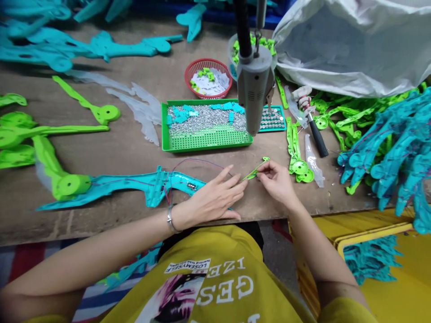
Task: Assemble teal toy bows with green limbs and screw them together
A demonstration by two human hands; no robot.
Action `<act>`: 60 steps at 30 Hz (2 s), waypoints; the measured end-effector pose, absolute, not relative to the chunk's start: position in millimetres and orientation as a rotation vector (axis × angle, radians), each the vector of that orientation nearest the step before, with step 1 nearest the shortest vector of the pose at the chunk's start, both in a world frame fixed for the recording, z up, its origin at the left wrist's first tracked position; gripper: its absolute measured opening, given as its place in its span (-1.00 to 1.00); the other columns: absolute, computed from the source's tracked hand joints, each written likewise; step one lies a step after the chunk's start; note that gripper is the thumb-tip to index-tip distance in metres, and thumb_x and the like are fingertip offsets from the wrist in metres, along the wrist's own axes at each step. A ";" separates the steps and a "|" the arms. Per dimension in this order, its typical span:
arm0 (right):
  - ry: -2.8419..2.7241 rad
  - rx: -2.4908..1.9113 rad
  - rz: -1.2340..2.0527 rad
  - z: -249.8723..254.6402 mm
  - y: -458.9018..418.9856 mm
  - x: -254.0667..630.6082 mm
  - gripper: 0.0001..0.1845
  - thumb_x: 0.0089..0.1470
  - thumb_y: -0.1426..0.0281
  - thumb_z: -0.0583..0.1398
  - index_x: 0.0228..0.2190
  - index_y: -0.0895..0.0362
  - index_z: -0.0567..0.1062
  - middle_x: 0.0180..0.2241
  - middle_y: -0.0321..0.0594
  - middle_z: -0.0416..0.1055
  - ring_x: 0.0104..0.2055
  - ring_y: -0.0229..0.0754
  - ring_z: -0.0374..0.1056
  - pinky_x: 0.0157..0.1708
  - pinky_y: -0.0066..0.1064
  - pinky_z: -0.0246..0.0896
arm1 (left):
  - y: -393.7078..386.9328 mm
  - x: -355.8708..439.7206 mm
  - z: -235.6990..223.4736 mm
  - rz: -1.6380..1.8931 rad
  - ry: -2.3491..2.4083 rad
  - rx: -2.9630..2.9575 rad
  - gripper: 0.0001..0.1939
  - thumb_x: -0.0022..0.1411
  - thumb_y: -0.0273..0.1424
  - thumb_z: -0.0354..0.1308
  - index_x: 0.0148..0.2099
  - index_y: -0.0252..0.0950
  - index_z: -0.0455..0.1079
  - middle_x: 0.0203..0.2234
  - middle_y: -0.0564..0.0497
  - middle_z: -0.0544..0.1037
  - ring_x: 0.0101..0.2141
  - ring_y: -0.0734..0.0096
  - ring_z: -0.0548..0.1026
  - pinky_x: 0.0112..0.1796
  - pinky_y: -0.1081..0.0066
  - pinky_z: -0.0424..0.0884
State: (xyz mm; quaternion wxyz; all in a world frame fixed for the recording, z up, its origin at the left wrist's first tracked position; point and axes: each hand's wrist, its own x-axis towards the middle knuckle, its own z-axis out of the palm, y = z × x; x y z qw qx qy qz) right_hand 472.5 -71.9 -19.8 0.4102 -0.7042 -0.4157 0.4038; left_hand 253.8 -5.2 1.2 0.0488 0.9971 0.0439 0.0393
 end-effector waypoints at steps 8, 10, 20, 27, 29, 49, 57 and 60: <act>-0.947 -1.746 1.056 -21.9 -77.7 475.6 -0.80 -0.13 0.32 0.34 -0.42 0.11 0.48 -0.45 -0.28 0.48 -0.44 -0.26 0.38 -0.40 -0.39 0.36 | -3.9 252.8 -1.0 0.097 0.123 3.054 -0.32 0.16 0.22 0.11 -0.03 -0.29 0.49 0.12 -0.17 0.46 0.07 0.03 0.37 0.25 -0.13 0.08; -1.025 -1.808 0.958 -24.7 -78.3 472.5 -0.87 -0.10 0.37 0.27 -0.41 0.12 0.50 -0.46 -0.28 0.48 -0.48 -0.28 0.34 -0.45 -0.43 0.29 | -2.9 253.7 0.2 0.095 0.102 3.065 -0.31 0.17 0.22 0.10 -0.02 -0.30 0.49 0.11 -0.16 0.47 0.04 0.04 0.39 0.24 -0.13 0.10; -1.203 -1.856 0.748 -23.6 -70.1 462.8 -0.93 0.00 0.41 0.23 -0.39 0.12 0.51 -0.42 -0.25 0.51 -0.47 -0.25 0.43 -0.43 -0.42 0.36 | 1.0 257.0 3.7 0.083 0.040 3.135 -0.33 0.17 0.25 0.07 -0.06 -0.24 0.49 0.15 -0.12 0.45 0.09 0.05 0.35 0.26 -0.12 0.04; -1.403 -1.803 0.643 -23.3 -81.8 473.6 -0.90 0.13 0.43 0.20 -0.30 0.08 0.55 -0.32 -0.23 0.57 -0.27 -0.15 0.52 -0.22 -0.30 0.44 | 1.0 259.4 4.4 0.079 0.041 3.154 -0.30 0.15 0.27 0.08 -0.06 -0.27 0.47 0.11 -0.14 0.49 0.02 0.05 0.42 0.26 -0.11 0.04; -1.493 -1.816 0.526 -23.3 -83.3 475.5 -0.89 0.15 0.44 0.20 -0.30 0.07 0.56 -0.30 -0.23 0.59 -0.24 -0.14 0.52 -0.16 -0.27 0.43 | 1.0 259.8 3.4 0.078 0.034 3.159 -0.29 0.15 0.27 0.07 -0.07 -0.28 0.46 0.12 -0.16 0.48 0.02 0.04 0.42 0.26 -0.11 0.05; -1.749 -1.732 0.101 -25.8 -78.6 468.9 -0.87 0.15 0.51 0.18 -0.25 0.05 0.45 -0.33 -0.24 0.57 -0.33 -0.17 0.53 -0.29 -0.34 0.47 | 1.0 258.0 1.5 0.084 0.058 3.136 -0.31 0.14 0.27 0.08 -0.09 -0.27 0.45 0.14 -0.16 0.47 -0.03 0.08 0.43 0.26 -0.13 0.06; -1.542 -1.788 0.301 -24.2 -76.2 463.2 -0.83 0.09 0.47 0.21 -0.23 0.07 0.42 -0.37 -0.27 0.54 -0.42 -0.22 0.48 -0.35 -0.38 0.46 | 1.3 258.6 2.3 0.073 0.060 3.140 -0.32 0.12 0.26 0.10 -0.10 -0.26 0.46 0.17 -0.17 0.45 -0.03 0.09 0.44 0.25 -0.13 0.07; -1.565 -1.790 0.316 -23.1 -76.1 463.5 -0.87 0.12 0.47 0.19 -0.24 0.05 0.42 -0.35 -0.26 0.54 -0.40 -0.21 0.48 -0.33 -0.36 0.46 | 1.5 258.6 2.4 0.067 0.064 3.130 -0.32 0.13 0.26 0.11 -0.08 -0.27 0.46 0.19 -0.18 0.44 -0.02 0.09 0.44 0.26 -0.12 0.07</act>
